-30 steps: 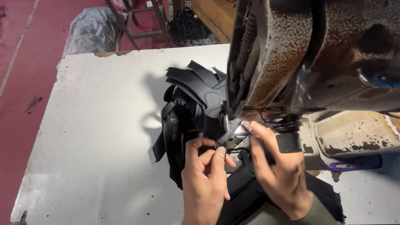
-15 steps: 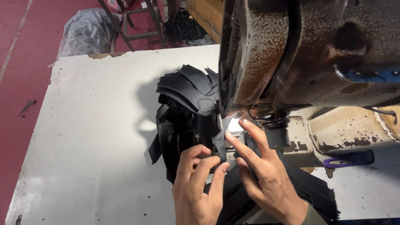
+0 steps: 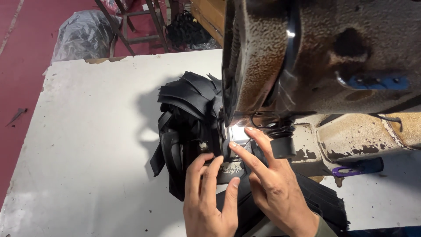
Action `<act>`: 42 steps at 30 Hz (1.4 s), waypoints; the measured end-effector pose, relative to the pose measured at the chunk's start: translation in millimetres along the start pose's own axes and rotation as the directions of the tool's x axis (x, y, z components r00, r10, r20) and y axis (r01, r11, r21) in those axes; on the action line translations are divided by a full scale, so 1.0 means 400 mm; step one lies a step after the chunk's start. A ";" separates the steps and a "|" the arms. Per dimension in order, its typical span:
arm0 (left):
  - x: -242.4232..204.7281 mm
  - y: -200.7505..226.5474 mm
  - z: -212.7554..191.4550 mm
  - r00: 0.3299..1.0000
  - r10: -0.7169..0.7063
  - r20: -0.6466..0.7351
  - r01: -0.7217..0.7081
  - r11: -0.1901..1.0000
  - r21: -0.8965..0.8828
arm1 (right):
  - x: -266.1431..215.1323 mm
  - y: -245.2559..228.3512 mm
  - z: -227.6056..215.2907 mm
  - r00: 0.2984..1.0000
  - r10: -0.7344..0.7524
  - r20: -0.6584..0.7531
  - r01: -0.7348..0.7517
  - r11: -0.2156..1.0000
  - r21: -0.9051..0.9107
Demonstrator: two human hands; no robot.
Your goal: Sewing black synthetic material components together using an industrial sewing machine to form parts of a shoe.
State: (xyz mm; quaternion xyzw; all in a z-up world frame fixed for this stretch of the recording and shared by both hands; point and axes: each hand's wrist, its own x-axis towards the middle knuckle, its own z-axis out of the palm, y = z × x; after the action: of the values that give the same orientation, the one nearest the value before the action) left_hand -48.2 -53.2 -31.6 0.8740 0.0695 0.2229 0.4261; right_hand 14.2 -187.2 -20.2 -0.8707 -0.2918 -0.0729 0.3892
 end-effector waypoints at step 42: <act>-0.303 0.049 0.110 0.864 0.099 0.494 -0.226 0.952 0.206 | -0.481 0.230 -0.103 0.962 0.162 0.219 -0.085 0.942 -0.324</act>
State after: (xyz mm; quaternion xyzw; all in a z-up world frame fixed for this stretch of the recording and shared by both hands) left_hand -137.9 -134.7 -79.9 0.9522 -0.0839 0.0250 0.2925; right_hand -87.5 -352.3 -118.4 -0.9402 -0.2663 0.0137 0.2119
